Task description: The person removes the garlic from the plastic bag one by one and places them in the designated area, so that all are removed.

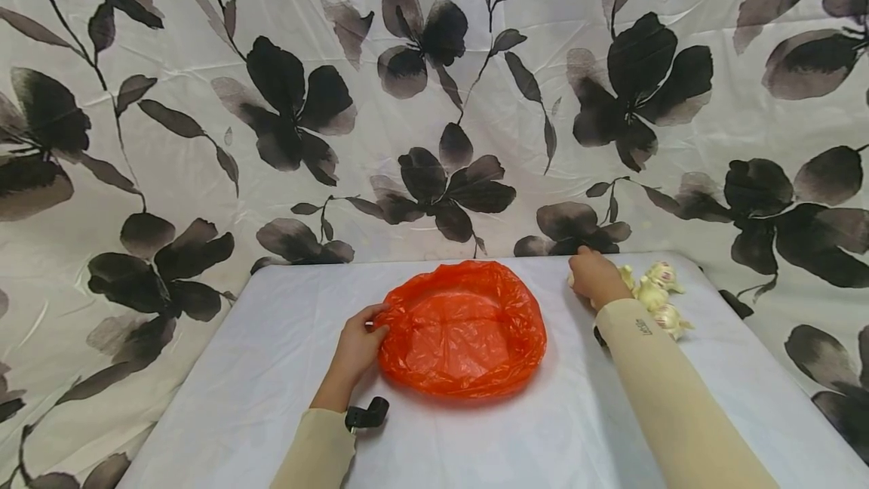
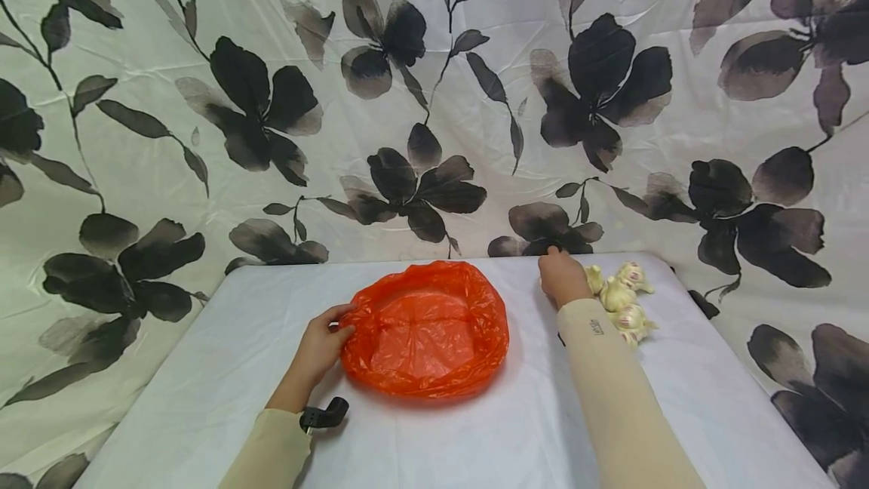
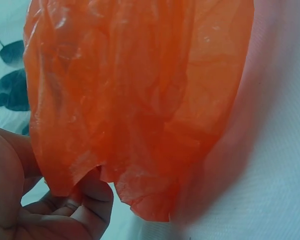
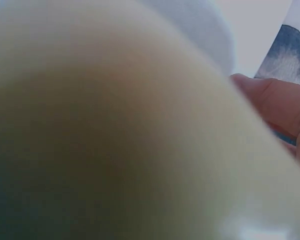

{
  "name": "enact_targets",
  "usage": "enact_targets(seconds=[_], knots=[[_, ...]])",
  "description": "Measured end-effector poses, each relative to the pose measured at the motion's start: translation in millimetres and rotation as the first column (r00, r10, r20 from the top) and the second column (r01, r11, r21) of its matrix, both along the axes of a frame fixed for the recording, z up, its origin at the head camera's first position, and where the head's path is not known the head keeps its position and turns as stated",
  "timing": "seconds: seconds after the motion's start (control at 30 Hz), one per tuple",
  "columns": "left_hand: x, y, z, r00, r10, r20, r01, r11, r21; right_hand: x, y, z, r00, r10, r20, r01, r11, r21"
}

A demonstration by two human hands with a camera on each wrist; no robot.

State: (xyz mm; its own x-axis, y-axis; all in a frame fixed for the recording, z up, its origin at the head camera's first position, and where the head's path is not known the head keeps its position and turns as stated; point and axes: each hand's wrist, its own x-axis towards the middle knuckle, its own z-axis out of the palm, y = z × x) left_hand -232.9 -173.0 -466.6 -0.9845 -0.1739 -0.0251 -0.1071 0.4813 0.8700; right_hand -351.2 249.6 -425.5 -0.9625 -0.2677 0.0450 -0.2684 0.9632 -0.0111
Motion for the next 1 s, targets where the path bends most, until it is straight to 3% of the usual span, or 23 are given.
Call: enact_targets(seconds=[0.2, 0.4, 0.57, 0.77, 1.0], knots=[[-0.9, -0.4, 5.2, 1.000, -0.017, 0.021, 0.017, 1.000, 0.003, 2.8, 1, 5.6, 1.000, 0.009, -0.018, -0.009, 1.000, -0.003], [-0.8, -0.6, 10.5, 0.999, -0.039, 0.029, 0.040, 0.999, -0.033, 3.9, -1, 14.1, 1.000, -0.011, 0.019, 0.012, 1.000, -0.019], [-1.1, 0.1, 18.4, 0.997, -0.066, 0.028, 0.069, 0.988, -0.138, 5.3, -5, 25.0, 1.000, 0.003, -0.009, -0.004, 1.000, -0.027], [-2.5, -4.7, 31.3, 0.992, -0.130, 0.008, 0.125, 0.935, -0.331, 9.8, -12, 40.2, 0.992, 0.077, -0.097, -0.083, 0.995, -0.063], [-10.0, -12.5, 51.0, 0.985, -0.173, 0.021, 0.162, 0.858, -0.487, 13.4, -19, 48.6, 0.957, 0.114, -0.268, -0.150, 0.981, -0.119]])
